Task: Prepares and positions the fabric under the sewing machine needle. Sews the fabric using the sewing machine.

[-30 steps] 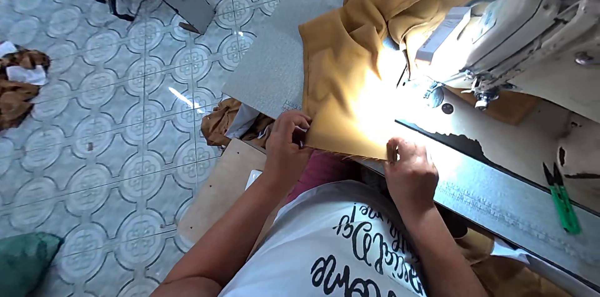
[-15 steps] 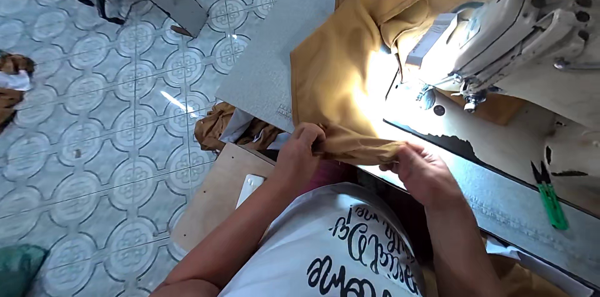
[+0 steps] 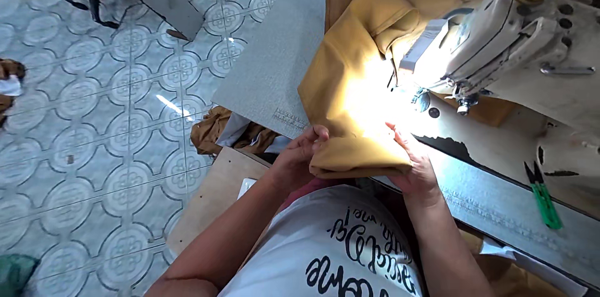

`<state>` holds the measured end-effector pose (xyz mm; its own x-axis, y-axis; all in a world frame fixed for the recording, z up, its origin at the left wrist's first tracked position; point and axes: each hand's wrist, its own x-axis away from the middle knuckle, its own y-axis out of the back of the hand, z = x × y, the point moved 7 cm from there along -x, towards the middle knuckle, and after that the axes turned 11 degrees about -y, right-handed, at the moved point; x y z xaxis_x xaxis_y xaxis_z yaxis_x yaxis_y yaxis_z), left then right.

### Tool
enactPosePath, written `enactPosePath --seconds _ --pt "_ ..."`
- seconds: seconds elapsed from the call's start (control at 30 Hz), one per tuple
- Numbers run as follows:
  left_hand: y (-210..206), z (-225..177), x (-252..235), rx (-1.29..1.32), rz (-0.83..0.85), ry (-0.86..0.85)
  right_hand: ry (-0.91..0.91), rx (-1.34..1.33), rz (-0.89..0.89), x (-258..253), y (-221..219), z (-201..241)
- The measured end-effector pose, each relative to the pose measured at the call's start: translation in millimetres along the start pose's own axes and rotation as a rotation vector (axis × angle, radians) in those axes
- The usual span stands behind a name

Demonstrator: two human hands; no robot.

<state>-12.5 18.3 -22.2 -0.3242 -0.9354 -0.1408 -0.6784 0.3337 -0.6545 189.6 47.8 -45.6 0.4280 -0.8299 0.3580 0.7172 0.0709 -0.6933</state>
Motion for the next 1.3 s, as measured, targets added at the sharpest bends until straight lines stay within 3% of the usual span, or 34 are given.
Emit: enactPosePath --seconds 0.13,0.27,0.53,0.6,0.7,0.93,1.07,1.2,1.3 --pt "5 3 -2 0.025 -0.06 0.008 0.131 0.106 0.08 11 0 9" --pt "5 -1 -6 0.087 -0.071 -0.01 0.244 0.465 0.068 28 -9 22" --pt "-6 1 -7 0.101 -0.02 0.037 0.433 1.019 -0.47 33 -17 24" --pt "-7 2 -5 0.018 -0.017 0.088 0.48 1.001 -0.575 37 -15 27" --pt "-2 1 0 -0.311 -0.04 0.187 0.457 0.704 -0.629 42 -5 39" --pt "-23 -16 -3 -1.097 0.026 -0.012 0.496 0.711 -0.625 44 -8 44" --pt "-18 -12 0 -1.049 -0.103 -0.077 0.504 0.801 -0.643 50 -7 40" --pt "-14 -5 4 -0.953 -0.196 -0.022 0.525 0.865 -0.637 55 -2 32" --pt "-13 -5 6 -1.12 -0.224 -0.044 0.571 0.964 -0.65 60 -4 29"
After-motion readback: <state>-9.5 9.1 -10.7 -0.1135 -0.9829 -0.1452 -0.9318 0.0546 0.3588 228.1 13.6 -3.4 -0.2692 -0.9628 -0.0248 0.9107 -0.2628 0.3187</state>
